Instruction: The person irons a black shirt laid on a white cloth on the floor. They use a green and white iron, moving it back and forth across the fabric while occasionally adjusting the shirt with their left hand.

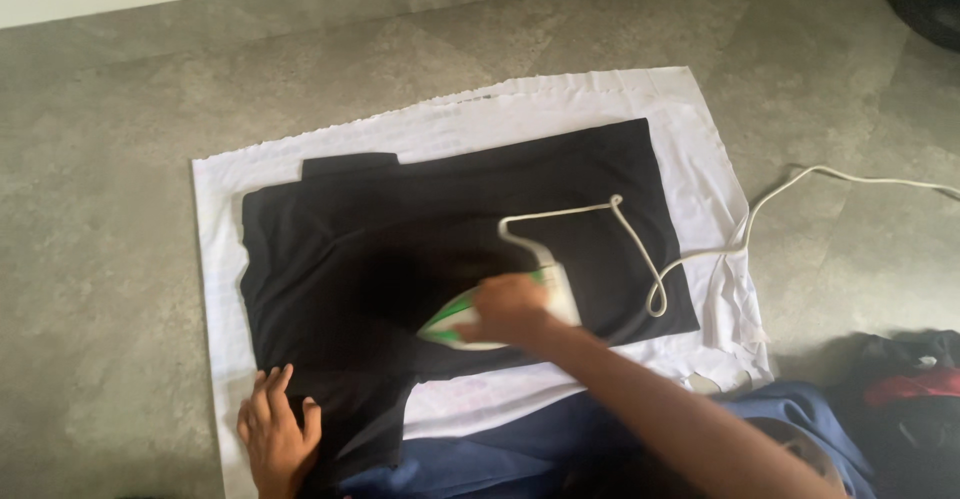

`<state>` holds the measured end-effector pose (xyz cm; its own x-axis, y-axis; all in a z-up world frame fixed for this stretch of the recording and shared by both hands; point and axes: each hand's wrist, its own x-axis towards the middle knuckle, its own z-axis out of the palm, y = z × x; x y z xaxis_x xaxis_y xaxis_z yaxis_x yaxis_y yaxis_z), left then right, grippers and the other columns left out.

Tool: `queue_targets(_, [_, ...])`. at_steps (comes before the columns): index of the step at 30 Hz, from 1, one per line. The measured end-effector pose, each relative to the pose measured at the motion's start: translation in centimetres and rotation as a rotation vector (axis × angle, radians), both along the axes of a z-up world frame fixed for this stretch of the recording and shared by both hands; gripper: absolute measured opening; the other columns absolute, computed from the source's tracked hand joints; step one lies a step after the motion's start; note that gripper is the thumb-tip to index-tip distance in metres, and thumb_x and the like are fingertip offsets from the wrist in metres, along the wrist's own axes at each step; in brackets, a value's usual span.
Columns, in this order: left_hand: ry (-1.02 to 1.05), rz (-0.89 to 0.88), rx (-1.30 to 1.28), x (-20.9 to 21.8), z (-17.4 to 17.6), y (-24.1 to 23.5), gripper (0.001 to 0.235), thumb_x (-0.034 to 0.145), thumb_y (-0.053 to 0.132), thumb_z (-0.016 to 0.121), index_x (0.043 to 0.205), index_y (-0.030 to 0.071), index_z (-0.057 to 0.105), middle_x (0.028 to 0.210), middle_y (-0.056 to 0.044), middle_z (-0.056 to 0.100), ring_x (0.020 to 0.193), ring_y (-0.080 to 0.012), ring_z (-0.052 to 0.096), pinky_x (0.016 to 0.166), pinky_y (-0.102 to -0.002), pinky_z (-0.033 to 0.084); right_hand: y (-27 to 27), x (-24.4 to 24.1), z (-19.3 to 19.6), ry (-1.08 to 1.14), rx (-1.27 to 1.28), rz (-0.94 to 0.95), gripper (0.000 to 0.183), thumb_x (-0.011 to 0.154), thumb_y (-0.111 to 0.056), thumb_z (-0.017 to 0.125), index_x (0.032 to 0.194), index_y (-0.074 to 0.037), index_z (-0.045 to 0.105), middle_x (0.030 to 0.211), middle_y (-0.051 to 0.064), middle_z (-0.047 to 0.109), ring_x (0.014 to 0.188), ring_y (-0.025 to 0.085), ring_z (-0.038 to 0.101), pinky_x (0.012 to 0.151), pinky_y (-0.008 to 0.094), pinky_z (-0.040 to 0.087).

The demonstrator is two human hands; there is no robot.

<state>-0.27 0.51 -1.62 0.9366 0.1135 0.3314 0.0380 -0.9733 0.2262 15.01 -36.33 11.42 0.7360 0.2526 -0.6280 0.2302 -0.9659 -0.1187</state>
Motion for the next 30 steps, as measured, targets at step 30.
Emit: queue_targets(30, [-0.043, 0.002, -0.050, 0.4, 1.1, -0.6, 0.061, 0.088, 0.027, 0.059, 0.147, 0.011, 0.056, 0.149, -0.012, 0.059, 0.149, -0.0317, 0.048, 0.120, -0.058, 0.035, 14.0, 9.0, 0.1, -0.209, 0.090, -0.187, 0.075, 0.097, -0.077, 0.049, 0.114, -0.011, 0.079, 0.112, 0.015, 0.076, 0.105, 0.041, 0.074, 0.081, 0.051, 0.060])
